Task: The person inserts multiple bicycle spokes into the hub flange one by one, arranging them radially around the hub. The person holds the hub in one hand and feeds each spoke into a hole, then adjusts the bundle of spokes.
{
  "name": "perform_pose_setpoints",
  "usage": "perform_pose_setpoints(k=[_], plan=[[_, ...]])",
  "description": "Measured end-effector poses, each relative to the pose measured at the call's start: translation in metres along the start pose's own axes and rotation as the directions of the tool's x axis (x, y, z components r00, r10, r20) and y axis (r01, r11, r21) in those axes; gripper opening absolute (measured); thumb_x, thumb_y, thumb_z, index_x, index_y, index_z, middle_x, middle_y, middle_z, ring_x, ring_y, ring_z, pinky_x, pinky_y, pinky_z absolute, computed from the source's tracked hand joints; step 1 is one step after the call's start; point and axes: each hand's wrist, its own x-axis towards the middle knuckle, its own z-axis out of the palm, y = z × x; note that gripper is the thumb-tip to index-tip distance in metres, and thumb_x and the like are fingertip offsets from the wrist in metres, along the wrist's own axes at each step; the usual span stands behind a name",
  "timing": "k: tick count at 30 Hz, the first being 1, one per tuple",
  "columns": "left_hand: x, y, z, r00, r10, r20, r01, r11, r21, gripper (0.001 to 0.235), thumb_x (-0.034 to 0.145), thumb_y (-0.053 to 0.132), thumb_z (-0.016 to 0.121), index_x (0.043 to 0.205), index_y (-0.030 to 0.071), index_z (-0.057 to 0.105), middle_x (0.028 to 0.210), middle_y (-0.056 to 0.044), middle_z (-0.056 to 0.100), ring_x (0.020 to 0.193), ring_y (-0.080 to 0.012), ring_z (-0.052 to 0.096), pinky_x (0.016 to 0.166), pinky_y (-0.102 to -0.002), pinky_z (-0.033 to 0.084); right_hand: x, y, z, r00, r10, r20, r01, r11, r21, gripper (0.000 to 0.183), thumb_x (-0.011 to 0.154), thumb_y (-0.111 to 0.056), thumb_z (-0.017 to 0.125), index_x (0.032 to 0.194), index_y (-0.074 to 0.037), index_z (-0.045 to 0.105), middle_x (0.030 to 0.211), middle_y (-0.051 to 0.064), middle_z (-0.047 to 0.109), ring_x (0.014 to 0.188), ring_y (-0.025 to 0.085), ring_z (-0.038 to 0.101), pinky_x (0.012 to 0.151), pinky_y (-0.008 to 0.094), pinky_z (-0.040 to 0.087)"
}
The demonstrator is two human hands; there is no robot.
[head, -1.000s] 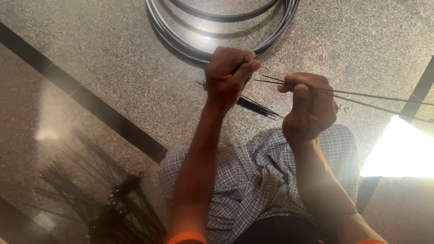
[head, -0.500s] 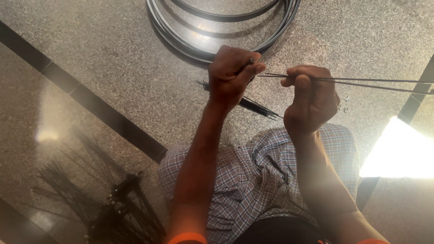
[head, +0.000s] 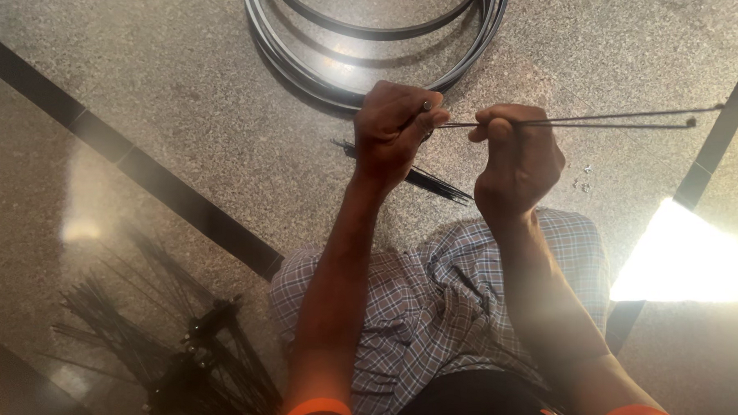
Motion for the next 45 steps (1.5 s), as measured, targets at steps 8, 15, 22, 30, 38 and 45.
perform_pose_setpoints(k=[8,15,22,30,38,45], plan=[[-0.001,-0.004,0.000,1.000,0.011,0.010,-0.011,1.000,0.001,0.019,0.100,0.030,0.074,0.097,0.012,0.076,0.093,-0.001,0.077,0.090,-0.0129,0.067,0.084,-0.033,0.051,0.017,0.024,0.007,0.981,-0.131,0.140,0.144,0.986,-0.084,0.017,0.115,-0.006,0.056,0.101,-0.001,0.065,0.093,0.011,0.071,0.074,0.016,0.072,0.061,0.027,0.059],[-0.003,-0.006,-0.002,0.999,-0.005,0.036,0.006,1.000,-0.029,0.014,0.102,0.025,0.073,0.105,0.012,0.078,0.098,0.000,0.077,0.093,-0.0120,0.066,0.085,-0.033,0.051,0.042,0.021,0.010,0.916,-0.045,0.400,0.096,0.989,-0.110,0.016,0.113,-0.013,0.065,0.103,-0.001,0.068,0.088,0.011,0.069,0.074,0.015,0.070,0.059,0.028,0.055],[-0.002,-0.011,-0.002,0.999,-0.024,0.035,0.024,1.000,-0.017,0.015,0.102,0.027,0.072,0.104,0.013,0.078,0.097,0.000,0.078,0.089,-0.0120,0.068,0.082,-0.031,0.052,0.046,0.022,0.010,0.888,-0.008,0.459,0.073,0.989,-0.125,0.014,0.112,-0.012,0.066,0.103,-0.002,0.070,0.086,0.009,0.070,0.072,0.014,0.069,0.057,0.029,0.054],[-0.002,-0.004,-0.004,0.999,-0.040,0.025,0.042,0.995,-0.087,0.019,0.102,0.029,0.072,0.104,0.010,0.075,0.098,-0.004,0.077,0.095,-0.0165,0.072,0.089,-0.034,0.058,0.041,0.026,0.009,0.974,0.032,0.224,-0.037,0.999,0.019,0.027,0.122,-0.023,0.048,0.117,-0.002,0.064,0.087,0.007,0.071,0.065,0.010,0.069,0.055,0.023,0.055],[-0.001,0.000,-0.004,0.999,-0.041,0.014,0.042,0.995,-0.093,0.019,0.102,0.028,0.072,0.104,0.009,0.075,0.099,-0.005,0.076,0.095,-0.0174,0.073,0.089,-0.034,0.058,0.040,0.020,0.011,0.986,0.047,0.162,-0.071,0.987,0.141,0.025,0.124,-0.023,0.050,0.123,-0.001,0.061,0.094,0.010,0.074,0.071,0.013,0.074,0.061,0.024,0.059],[-0.002,-0.003,-0.005,0.999,-0.039,0.018,0.040,0.997,-0.059,0.019,0.103,0.028,0.072,0.107,0.009,0.075,0.099,-0.005,0.077,0.094,-0.0171,0.072,0.088,-0.034,0.057,0.035,0.025,0.017,0.978,0.095,0.187,-0.125,0.979,0.158,0.022,0.122,-0.019,0.051,0.121,0.000,0.061,0.094,0.011,0.073,0.076,0.014,0.074,0.063,0.025,0.060]])
